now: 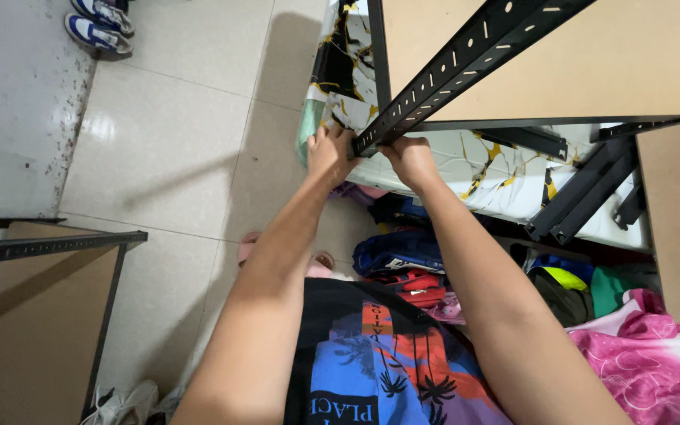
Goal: The person assembles a metal shelving unit by hand, connecting vertical and horizontal metal bars and placing cardboard sheets as shelves. The person adjusts the frame and positions the shelves to complete the structure.
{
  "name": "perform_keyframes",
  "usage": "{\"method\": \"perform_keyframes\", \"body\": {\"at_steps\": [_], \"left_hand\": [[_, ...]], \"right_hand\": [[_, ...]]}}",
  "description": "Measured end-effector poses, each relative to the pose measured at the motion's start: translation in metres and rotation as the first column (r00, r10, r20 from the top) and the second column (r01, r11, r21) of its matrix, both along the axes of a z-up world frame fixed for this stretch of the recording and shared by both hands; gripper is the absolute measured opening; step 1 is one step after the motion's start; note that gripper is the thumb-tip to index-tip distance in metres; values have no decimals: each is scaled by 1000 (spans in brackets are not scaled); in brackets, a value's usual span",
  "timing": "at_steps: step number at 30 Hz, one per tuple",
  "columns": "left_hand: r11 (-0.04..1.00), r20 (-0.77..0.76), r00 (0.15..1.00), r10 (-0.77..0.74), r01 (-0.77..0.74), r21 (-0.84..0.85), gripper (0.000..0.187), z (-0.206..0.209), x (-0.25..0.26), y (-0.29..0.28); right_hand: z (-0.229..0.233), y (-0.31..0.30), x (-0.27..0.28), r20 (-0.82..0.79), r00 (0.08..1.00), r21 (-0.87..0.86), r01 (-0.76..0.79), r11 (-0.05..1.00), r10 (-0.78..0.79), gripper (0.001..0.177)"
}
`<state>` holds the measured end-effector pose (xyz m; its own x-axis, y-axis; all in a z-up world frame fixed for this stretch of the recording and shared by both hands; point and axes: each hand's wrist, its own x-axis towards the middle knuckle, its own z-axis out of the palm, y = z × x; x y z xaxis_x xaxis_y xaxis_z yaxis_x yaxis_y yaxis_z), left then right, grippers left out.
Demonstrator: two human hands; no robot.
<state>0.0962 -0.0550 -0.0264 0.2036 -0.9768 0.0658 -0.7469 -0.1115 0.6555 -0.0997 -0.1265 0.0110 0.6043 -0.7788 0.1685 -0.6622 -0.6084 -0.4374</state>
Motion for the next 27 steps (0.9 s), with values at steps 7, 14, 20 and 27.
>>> {"method": "perform_keyframes", "body": {"at_steps": [7, 14, 20, 27], "left_hand": [[991, 43, 993, -108, 111, -71, 50, -11, 9, -10], [995, 60, 994, -93, 95, -37, 54, -13, 9, -16], [996, 52, 995, -84, 85, -22, 56, -9, 7, -13], [991, 74, 988, -134, 135, -8, 60, -12, 7, -14]], "right_hand": [[1, -10, -4, 13, 996, -46, -90, 995, 91, 20], [12, 19, 10, 87, 989, 72, 115, 991, -121, 17], [9, 15, 8, 87, 989, 95, 114, 989, -122, 16], [-18, 13, 6, 19, 997, 17, 75, 997, -75, 19]]}}
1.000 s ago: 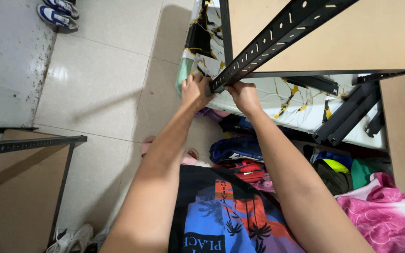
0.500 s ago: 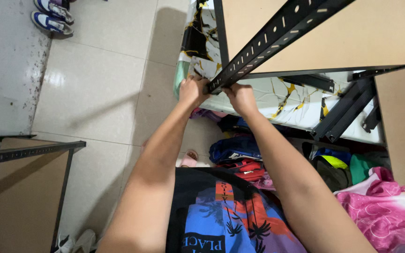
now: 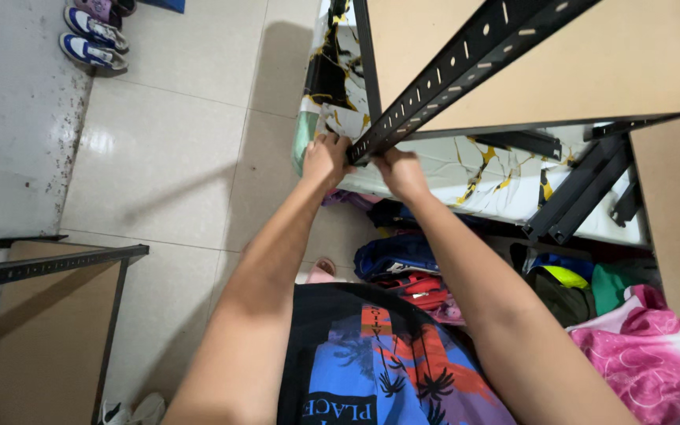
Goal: The person assembles a metal shelving unit by hand, connecting vertical and horizontal metal bars and placing cardboard sheets as shelves. The person adjusts the frame and positions the shelves to complete the structure.
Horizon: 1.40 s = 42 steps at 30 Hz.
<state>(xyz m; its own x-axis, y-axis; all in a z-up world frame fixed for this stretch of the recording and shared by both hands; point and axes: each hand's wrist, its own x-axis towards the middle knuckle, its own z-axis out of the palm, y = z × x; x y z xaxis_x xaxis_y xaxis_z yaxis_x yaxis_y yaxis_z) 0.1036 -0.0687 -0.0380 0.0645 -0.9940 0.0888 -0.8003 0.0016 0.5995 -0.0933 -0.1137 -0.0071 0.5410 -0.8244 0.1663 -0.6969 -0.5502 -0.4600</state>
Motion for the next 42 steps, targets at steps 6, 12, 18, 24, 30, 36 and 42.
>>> {"method": "perform_keyframes", "body": {"at_steps": [6, 12, 18, 24, 30, 36, 42], "left_hand": [[993, -12, 998, 56, -57, -103, 46, -13, -9, 4], [979, -91, 988, 125, -137, -150, 42, -32, -19, 4], [962, -754, 623, 209, -269, 44, 53, -84, -30, 3], [923, -907, -362, 213, -230, 309, 36, -143, -63, -4], [880, -841, -383, 383, -125, 458, 36, -135, -69, -3], [869, -847, -334, 413, -133, 476, 35, -111, -68, 3], [883, -867, -349, 357, -177, 435, 37, -89, -70, 4]], "right_hand": [[-13, 14, 21, 170, 963, 349, 141, 926, -211, 37], [4, 15, 32, 283, 894, 582, 127, 803, -346, 44], [22, 11, 38, 234, 910, 670, 105, 735, -343, 42], [27, 10, 37, 307, 841, 770, 57, 636, -446, 36], [27, 8, 29, 215, 898, 683, 143, 716, -384, 36], [27, 0, 29, 183, 963, 489, 86, 868, -199, 32], [31, 3, 36, 222, 944, 510, 101, 854, -244, 32]]}}
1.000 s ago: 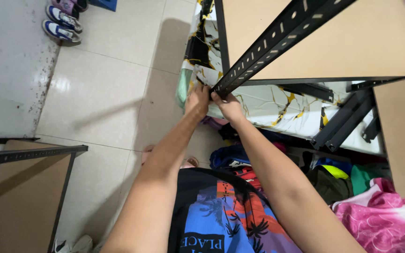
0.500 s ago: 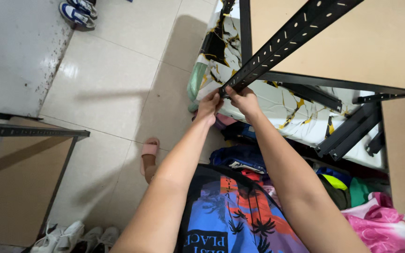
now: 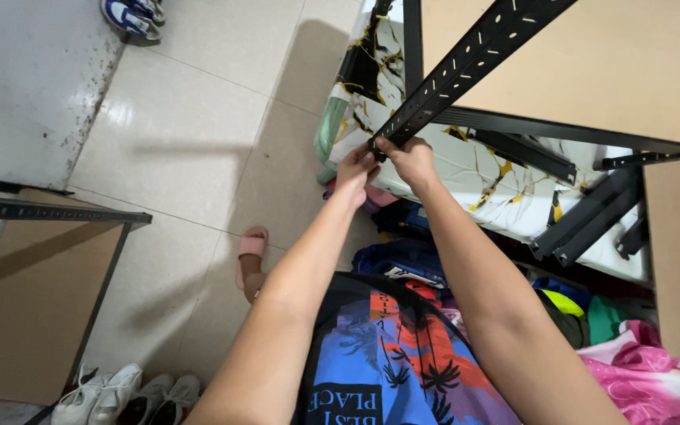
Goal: The person assembles a metal shelving unit by hand, connecting vertical and horizontal metal bars and placing cardboard sheets as shelves. The person adjusts the frame and positions the shelves to complete the structure.
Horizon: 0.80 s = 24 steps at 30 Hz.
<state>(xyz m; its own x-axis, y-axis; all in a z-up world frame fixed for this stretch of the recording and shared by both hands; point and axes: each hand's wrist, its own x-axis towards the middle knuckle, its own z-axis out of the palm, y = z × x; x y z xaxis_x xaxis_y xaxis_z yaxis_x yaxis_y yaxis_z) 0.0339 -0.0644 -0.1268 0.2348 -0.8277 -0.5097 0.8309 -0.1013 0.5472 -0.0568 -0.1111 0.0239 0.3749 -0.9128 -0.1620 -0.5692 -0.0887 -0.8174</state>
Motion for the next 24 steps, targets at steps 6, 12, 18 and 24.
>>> {"method": "perform_keyframes", "body": {"at_steps": [6, 12, 18, 24], "left_hand": [[1000, 45, 999, -17, 15, 26, 51, 13, -13, 7], [998, 60, 996, 65, -65, -1, 40, 12, -21, -3], [999, -47, 999, -19, 21, 46, 29, 3, -21, -4], [994, 594, 804, 6, 62, -94, 54, -31, -7, -14]], "right_hand": [[8, 1, -1, -64, 998, -42, -19, 999, 17, 33], [2, 1, -1, -172, 983, 38, 70, 997, -62, 39], [-2, -4, -5, -72, 995, -51, -67, 996, 63, 33], [-8, -5, -5, -221, 974, -142, -90, 986, 57, 39]]}}
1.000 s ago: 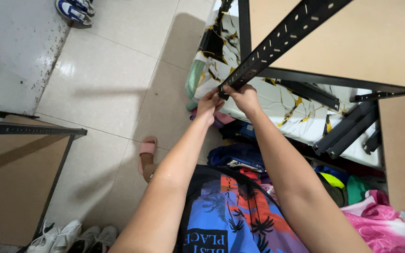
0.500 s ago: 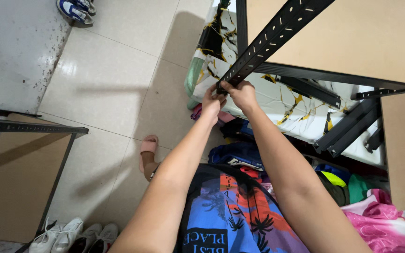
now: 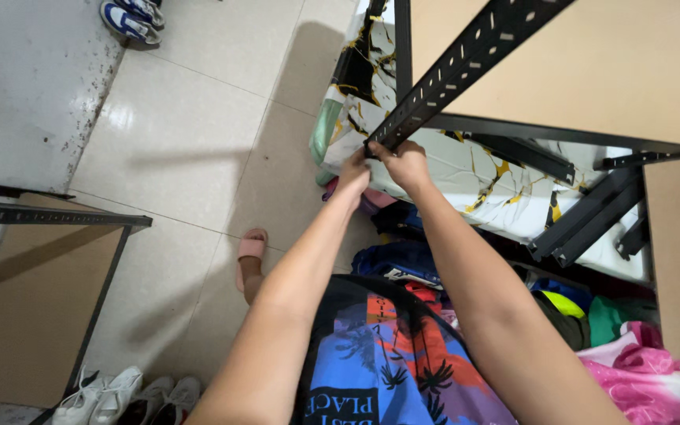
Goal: The person assembles a metal shelving unit by hand, connecting vertical and horizontal metal bars and placing cardboard sheets as shelves. The person adjusts the frame and positions the shelves to complete the structure.
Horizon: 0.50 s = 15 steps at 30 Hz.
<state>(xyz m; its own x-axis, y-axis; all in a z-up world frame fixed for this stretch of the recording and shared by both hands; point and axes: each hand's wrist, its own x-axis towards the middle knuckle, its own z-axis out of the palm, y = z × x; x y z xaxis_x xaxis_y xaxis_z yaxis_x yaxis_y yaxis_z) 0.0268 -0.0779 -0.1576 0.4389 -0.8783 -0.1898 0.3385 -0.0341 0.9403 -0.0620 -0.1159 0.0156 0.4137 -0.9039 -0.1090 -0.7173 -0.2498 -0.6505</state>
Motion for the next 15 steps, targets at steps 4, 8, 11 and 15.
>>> {"method": "perform_keyframes", "body": {"at_steps": [4, 8, 11, 15], "left_hand": [[957, 542, 810, -223, 76, 282, 53, -13, 21, 0], [977, 505, 850, -152, 53, 205, 48, -13, 32, 0], [963, 136, 963, -233, 209, 173, 43, -20, 37, -3], [959, -560, 808, -185, 272, 76, 36, -33, 41, -13]], "right_hand": [[-8, 4, -1, 19, 993, 179, 108, 978, -113, 46], [-12, 1, -2, 18, 998, 153, 58, 987, -62, 44], [-15, 2, -5, 33, 998, 157, 42, 987, -48, 42], [-9, -4, -5, 55, 998, 159, 29, 987, -38, 37]]}}
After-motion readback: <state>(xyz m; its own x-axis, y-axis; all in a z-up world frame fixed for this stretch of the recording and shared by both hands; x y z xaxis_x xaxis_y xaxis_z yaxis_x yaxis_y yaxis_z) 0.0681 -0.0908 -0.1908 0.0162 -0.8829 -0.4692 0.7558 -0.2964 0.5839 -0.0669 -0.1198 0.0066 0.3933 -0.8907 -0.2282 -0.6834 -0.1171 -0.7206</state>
